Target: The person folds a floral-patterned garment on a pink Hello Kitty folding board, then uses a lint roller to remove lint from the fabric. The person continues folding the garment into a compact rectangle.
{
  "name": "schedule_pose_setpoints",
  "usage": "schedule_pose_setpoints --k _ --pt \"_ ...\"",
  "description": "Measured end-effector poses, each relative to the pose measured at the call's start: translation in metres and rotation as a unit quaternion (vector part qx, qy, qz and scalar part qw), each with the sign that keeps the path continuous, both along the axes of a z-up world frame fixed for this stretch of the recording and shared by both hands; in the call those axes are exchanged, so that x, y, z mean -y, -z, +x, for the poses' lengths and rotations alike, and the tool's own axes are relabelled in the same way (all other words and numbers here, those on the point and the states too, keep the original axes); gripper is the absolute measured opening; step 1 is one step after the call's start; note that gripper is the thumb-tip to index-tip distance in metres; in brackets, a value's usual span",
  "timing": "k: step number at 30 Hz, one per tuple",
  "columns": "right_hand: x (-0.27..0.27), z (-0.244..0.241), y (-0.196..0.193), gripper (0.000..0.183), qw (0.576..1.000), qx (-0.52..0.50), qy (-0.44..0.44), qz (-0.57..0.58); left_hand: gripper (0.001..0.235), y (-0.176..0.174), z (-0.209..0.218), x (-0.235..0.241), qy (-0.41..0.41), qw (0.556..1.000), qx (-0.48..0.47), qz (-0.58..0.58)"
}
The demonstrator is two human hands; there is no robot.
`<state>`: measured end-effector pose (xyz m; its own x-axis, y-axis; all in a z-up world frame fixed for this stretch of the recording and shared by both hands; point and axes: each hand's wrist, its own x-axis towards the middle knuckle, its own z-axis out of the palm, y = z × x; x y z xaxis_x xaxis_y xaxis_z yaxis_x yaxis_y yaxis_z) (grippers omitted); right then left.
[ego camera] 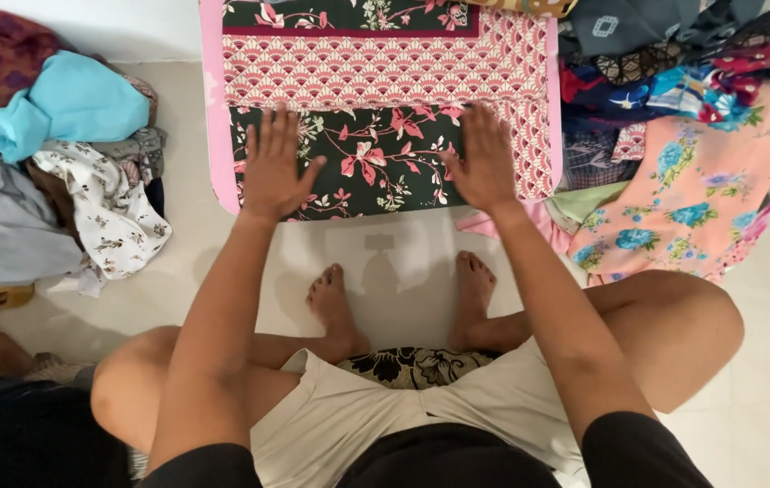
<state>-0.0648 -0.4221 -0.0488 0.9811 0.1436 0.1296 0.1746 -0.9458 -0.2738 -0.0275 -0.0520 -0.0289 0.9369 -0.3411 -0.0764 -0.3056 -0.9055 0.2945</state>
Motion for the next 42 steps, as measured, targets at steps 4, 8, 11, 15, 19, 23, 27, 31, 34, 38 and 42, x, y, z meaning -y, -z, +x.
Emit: schedule_pose_setpoints --k 4,8,11,15,19,23,27,31,34,38,42 --pt "0.054 -0.02 -0.007 0.082 0.996 -0.046 0.067 -0.021 0.092 -0.007 -0.008 -0.027 -0.048 0.998 -0.019 0.02" --pt "0.078 -0.032 -0.02 0.087 0.983 -0.141 0.11 -0.034 0.093 -0.007 -0.018 -0.047 -0.093 0.994 -0.04 0.035" --pt "0.082 -0.036 -0.03 0.098 0.973 -0.195 0.109 -0.057 0.095 -0.001 -0.025 -0.057 -0.12 0.99 -0.044 0.06" --pt "0.064 -0.048 -0.056 0.123 0.981 -0.171 0.024 -0.085 0.105 -0.029 -0.045 -0.059 -0.025 0.997 0.0 0.077" --pt "0.061 -0.06 -0.034 0.13 0.969 -0.199 -0.054 -0.138 0.123 -0.003 -0.065 -0.07 0.102 0.988 0.03 0.112" --pt "0.086 -0.065 -0.004 0.095 0.966 -0.143 -0.079 -0.198 0.092 0.043 -0.062 -0.08 0.118 0.981 0.07 0.139" --pt "0.095 -0.082 -0.008 0.074 0.959 -0.158 -0.111 -0.21 0.072 0.043 -0.07 -0.091 0.176 0.924 0.113 0.32" --pt "0.115 -0.083 -0.005 0.073 0.939 -0.183 -0.152 -0.247 0.073 0.034 -0.074 -0.099 0.229 0.893 0.082 0.378" --pt "0.122 -0.079 -0.02 0.079 0.92 -0.208 -0.167 -0.287 0.084 0.01 -0.075 -0.095 0.24 0.893 0.032 0.38" --pt "0.113 -0.052 -0.089 0.079 0.924 -0.244 -0.186 -0.229 0.083 -0.025 -0.051 -0.084 0.194 0.951 0.017 0.241" --pt "0.132 -0.006 -0.094 0.056 0.946 -0.131 -0.184 -0.231 0.056 0.001 0.012 -0.083 0.101 0.972 0.198 0.082"
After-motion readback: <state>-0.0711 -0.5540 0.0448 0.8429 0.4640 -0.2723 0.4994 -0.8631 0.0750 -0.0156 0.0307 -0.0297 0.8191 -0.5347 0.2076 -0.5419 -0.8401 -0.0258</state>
